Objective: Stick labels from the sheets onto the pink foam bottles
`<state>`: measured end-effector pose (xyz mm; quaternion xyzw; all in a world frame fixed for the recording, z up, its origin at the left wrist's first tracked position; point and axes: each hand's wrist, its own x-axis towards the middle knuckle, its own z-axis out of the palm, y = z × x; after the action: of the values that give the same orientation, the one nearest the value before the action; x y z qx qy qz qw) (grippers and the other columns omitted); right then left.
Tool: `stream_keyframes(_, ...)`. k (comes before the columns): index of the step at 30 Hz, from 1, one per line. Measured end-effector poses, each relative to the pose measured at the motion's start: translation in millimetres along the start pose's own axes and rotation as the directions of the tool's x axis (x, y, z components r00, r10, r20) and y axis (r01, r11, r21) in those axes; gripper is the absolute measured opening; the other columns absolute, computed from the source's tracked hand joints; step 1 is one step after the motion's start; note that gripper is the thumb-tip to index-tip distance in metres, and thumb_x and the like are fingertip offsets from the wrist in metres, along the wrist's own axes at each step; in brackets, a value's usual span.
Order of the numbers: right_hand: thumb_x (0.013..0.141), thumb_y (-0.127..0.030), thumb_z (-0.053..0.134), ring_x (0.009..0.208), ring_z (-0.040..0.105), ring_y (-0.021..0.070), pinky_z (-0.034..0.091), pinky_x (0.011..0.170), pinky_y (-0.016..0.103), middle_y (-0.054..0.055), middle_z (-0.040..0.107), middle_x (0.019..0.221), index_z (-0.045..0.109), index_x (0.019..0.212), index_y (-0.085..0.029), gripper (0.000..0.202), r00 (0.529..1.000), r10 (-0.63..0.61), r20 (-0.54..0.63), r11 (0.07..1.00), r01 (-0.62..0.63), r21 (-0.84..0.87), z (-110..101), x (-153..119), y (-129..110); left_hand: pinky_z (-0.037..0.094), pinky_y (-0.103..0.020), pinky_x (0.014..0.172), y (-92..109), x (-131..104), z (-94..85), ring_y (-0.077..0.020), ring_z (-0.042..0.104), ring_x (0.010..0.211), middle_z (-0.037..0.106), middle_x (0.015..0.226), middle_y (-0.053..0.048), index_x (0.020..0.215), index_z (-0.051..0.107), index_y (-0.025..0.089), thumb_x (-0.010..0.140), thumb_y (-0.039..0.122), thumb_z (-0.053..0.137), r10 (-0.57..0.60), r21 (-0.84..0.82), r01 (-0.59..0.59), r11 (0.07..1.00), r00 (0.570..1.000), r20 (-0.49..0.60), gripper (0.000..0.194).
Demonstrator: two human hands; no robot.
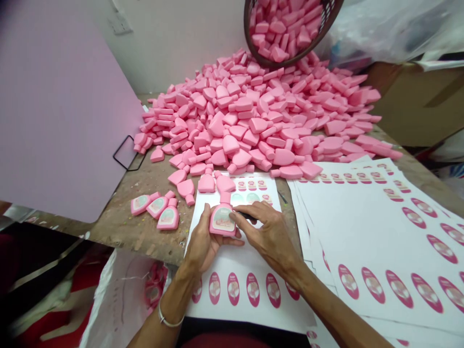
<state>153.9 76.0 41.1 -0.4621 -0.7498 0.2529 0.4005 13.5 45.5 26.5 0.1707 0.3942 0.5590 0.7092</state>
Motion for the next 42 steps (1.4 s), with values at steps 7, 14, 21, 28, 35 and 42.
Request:
stream_keyframes(7, 0.083, -0.028, 0.062, 0.067, 0.057, 0.015, 0.046, 0.069, 0.032, 0.002, 0.066, 0.072, 0.071, 0.09, -0.022, 0.013, 0.999, -0.05, -0.009, 0.998, 0.049, -0.04, 2, 0, -1, 0.058, -0.037, 0.069, -1, 0, -1.7, -0.019, 0.067, 0.069, 0.069, 0.075, -0.008, 0.101, 0.063, 0.009, 0.091, 0.054, 0.038, 0.004, -0.005, -0.004, 1.0, 1.0, 0.002, 0.052)
stream_keyframes(14, 0.084, -0.028, 0.061, 0.065, 0.056, 0.0143, 0.045, 0.071, 0.033, 0.001, 0.064, 0.069, 0.069, 0.091, -0.02, 0.013, 0.99, -0.135, -0.042, 0.986, 0.13, -0.109, 2, 0, -1, 0.058, -0.037, 0.069, 2, -2, -2.1, -0.0186, 0.066, 0.074, 0.067, 0.083, -0.008, 0.103, 0.06, 0.011, 0.089, 0.05, 0.045, 0.042, 0.029, -0.045, 0.999, 0.994, 0.1, 0.043)
stream_keyframes(21, 0.09, -0.031, 0.05, 0.077, 0.057, 0.0215, 0.041, 0.074, 0.04, 0.006, 0.062, 0.073, 0.068, 0.104, -0.02, 0.026, 0.977, -0.212, -0.033, 0.845, 0.166, -0.508, -9, -1, 8, 0.059, -0.032, 0.065, 3, -8, -0.7, -0.0133, 0.062, 0.074, 0.061, 0.098, -0.007, 0.106, 0.052, 0.014, 0.086, 0.023, 0.055, 0.096, 0.133, -0.128, 0.983, 0.969, 0.226, 0.022)
stream_keyframes(28, 0.069, -0.055, 0.068, 0.096, 0.061, 0.0239, 0.051, 0.078, 0.036, 0.007, 0.064, 0.11, 0.058, 0.118, -0.024, 0.058, 0.967, 0.249, 0.045, 0.968, -0.25, 0.003, -1, 12, 12, 0.059, -0.039, 0.07, 3, -12, 2.4, -0.0143, 0.061, 0.076, 0.056, 0.09, -0.004, 0.11, 0.051, 0.014, 0.086, 0.025, 0.056, 0.074, 0.196, -0.13, 0.972, 0.96, 0.27, 0.026)
stream_keyframes(35, 0.06, -0.059, 0.072, 0.102, 0.06, 0.0264, 0.052, 0.079, 0.035, 0.008, 0.062, 0.112, 0.058, 0.116, -0.023, 0.068, 0.855, 0.516, 0.052, 0.837, -0.516, 0.181, -9, 9, 15, 0.058, -0.04, 0.07, 4, -13, -5.3, -0.0151, 0.06, 0.076, 0.06, 0.096, -0.007, 0.103, 0.052, 0.015, 0.086, 0.027, 0.055, 0.076, 0.178, -0.12, 0.977, 0.969, 0.235, 0.021)
stream_keyframes(42, 0.061, -0.053, 0.074, 0.095, 0.062, 0.0236, 0.053, 0.073, 0.031, 0.008, 0.064, 0.104, 0.059, 0.112, -0.023, 0.061, 0.828, 0.495, 0.264, 0.806, -0.551, 0.217, -8, -12, 12, 0.056, -0.037, 0.075, -3, -10, 1.3, -0.0189, 0.064, 0.081, 0.065, 0.097, -0.006, 0.103, 0.055, 0.021, 0.09, 0.033, 0.047, 0.072, 0.129, -0.098, 0.987, 0.979, 0.192, 0.02)
